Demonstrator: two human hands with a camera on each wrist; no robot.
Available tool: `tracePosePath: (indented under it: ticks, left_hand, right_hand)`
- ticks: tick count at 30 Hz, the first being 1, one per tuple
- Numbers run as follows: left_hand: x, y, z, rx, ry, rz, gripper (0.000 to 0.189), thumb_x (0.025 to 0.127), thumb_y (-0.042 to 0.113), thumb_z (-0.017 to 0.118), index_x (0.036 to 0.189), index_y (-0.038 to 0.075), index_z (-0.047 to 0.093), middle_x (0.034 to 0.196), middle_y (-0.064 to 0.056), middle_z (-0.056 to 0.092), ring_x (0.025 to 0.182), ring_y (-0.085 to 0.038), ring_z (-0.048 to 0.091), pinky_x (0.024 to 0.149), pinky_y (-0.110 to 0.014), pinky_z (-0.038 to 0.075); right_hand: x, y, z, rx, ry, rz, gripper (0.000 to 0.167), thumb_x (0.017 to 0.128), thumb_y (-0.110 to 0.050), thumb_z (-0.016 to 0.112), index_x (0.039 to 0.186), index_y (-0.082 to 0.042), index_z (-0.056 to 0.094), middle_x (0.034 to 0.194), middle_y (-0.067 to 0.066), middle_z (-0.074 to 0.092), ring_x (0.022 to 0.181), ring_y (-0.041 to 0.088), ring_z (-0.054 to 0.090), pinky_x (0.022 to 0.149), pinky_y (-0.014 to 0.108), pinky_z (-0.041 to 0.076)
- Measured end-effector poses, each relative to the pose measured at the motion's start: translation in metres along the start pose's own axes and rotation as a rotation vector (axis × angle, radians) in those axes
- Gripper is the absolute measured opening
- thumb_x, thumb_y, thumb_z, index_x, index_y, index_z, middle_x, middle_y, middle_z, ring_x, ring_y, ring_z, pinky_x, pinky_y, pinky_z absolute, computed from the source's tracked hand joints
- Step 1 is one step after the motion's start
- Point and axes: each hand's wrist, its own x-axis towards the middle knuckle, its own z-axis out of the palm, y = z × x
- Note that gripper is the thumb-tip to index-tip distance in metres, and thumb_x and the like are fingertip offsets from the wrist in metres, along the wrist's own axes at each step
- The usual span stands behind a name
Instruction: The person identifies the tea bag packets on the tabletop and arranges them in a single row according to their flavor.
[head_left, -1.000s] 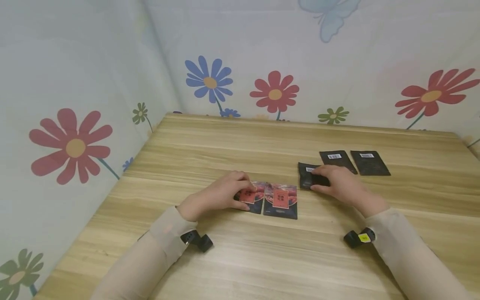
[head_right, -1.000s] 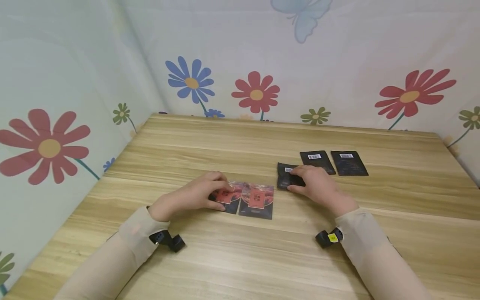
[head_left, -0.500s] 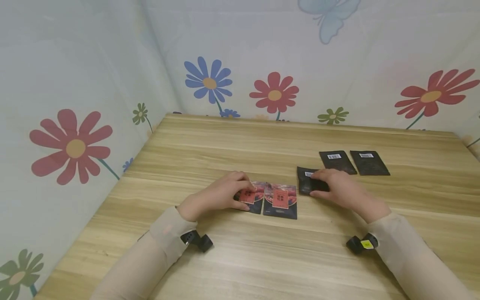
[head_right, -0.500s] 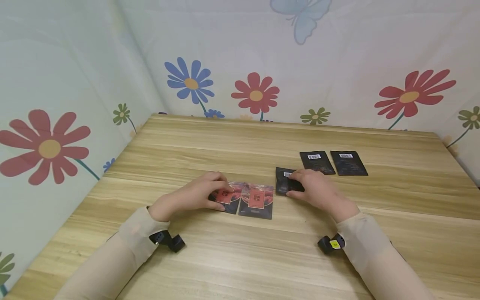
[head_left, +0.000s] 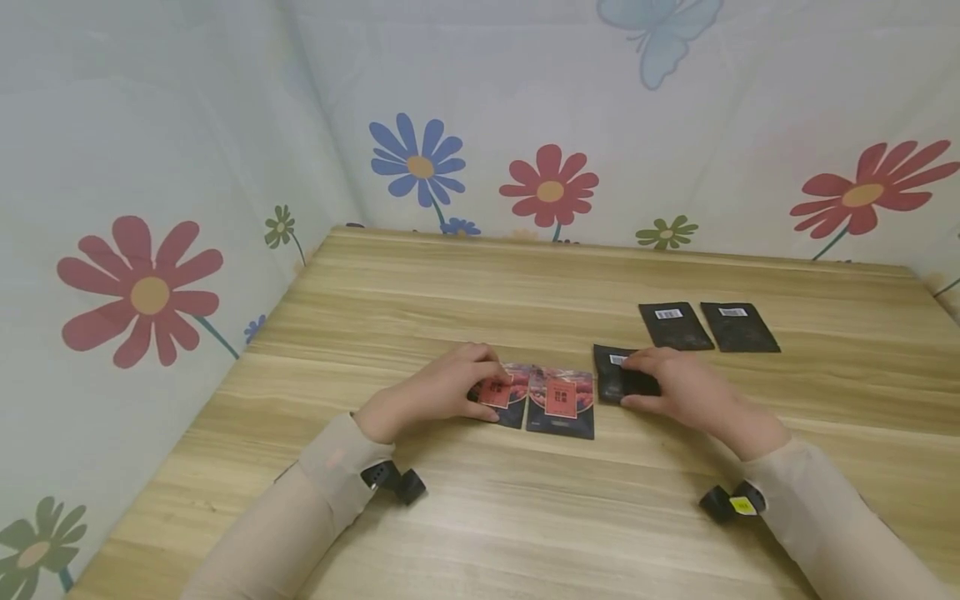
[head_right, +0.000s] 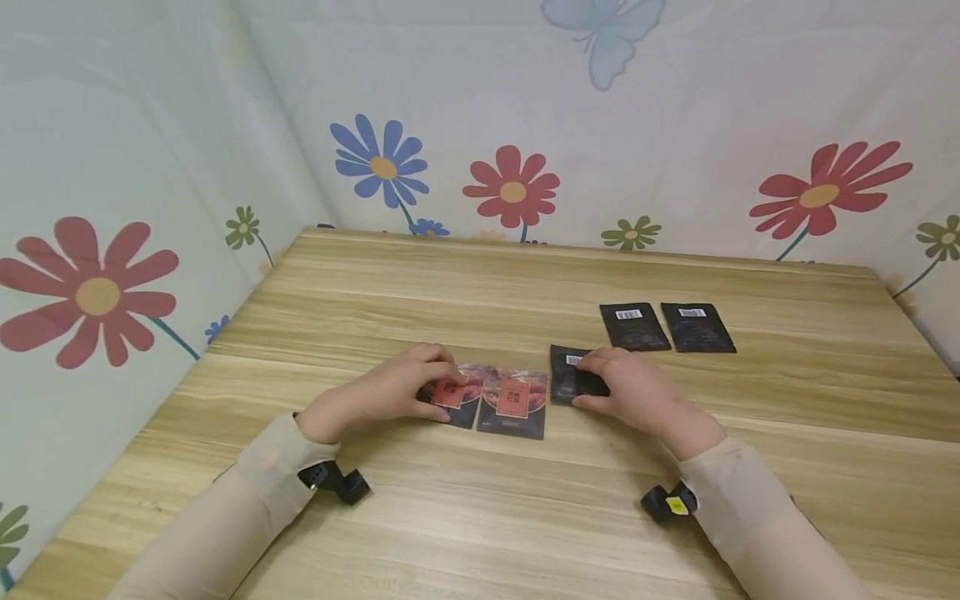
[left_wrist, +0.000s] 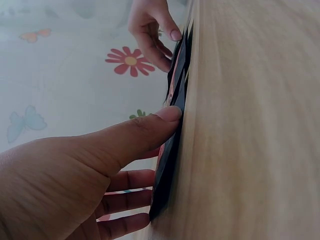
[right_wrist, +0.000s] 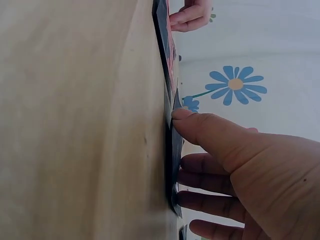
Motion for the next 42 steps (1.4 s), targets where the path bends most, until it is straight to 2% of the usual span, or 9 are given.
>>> tracePosePath:
  ticks: [13,18,22,29,42]
  left_hand:
    - [-0.002,-0.002,0.002,0.003,0.001,-0.005,0.049,0.079,0.04,0.077,0.12,0.017,0.064,0.119,-0.002,0.056,0.108,-0.018,0.051,0.095,-0.035,0.044]
    - [-0.002,-0.002,0.002,0.0,-0.002,-0.011,0.049,0.079,0.04,0.077,0.12,0.017,0.065,0.12,-0.002,0.056,0.111,-0.019,0.051,0.098,-0.036,0.043]
    - [-0.002,-0.001,0.002,0.001,-0.009,-0.014,0.049,0.079,0.04,0.077,0.12,0.017,0.065,0.121,-0.002,0.057,0.115,-0.02,0.051,0.101,-0.037,0.042]
    - [-0.001,-0.001,0.003,0.005,-0.003,-0.007,0.049,0.079,0.041,0.077,0.12,0.018,0.065,0.12,-0.002,0.057,0.112,-0.019,0.051,0.098,-0.036,0.043]
    - [-0.002,0.0,-0.001,0.007,-0.006,-0.007,0.048,0.08,0.04,0.076,0.12,0.016,0.065,0.121,-0.004,0.057,0.112,-0.02,0.051,0.099,-0.038,0.043]
  right_hand:
    - [-0.006,-0.007,0.002,-0.016,0.024,-0.048,0.05,0.08,-0.035,0.076,0.115,-0.001,0.068,0.116,0.018,0.066,0.109,0.035,0.063,0.094,0.049,0.05]
    - [-0.009,-0.01,0.003,-0.028,0.036,-0.07,0.05,0.079,-0.036,0.077,0.113,-0.001,0.069,0.113,0.018,0.067,0.107,0.034,0.064,0.093,0.049,0.05]
    - [-0.012,-0.013,0.003,-0.036,0.024,-0.068,0.05,0.078,-0.037,0.077,0.113,-0.002,0.069,0.114,0.017,0.067,0.107,0.034,0.063,0.093,0.05,0.05]
    - [-0.017,-0.018,0.002,-0.06,-0.007,-0.051,0.051,0.078,-0.04,0.077,0.114,-0.006,0.069,0.115,0.016,0.065,0.107,0.035,0.063,0.092,0.052,0.049]
    - [-0.021,-0.025,0.0,-0.081,0.017,-0.098,0.05,0.076,-0.041,0.078,0.114,-0.009,0.069,0.11,0.011,0.066,0.103,0.029,0.063,0.091,0.052,0.048]
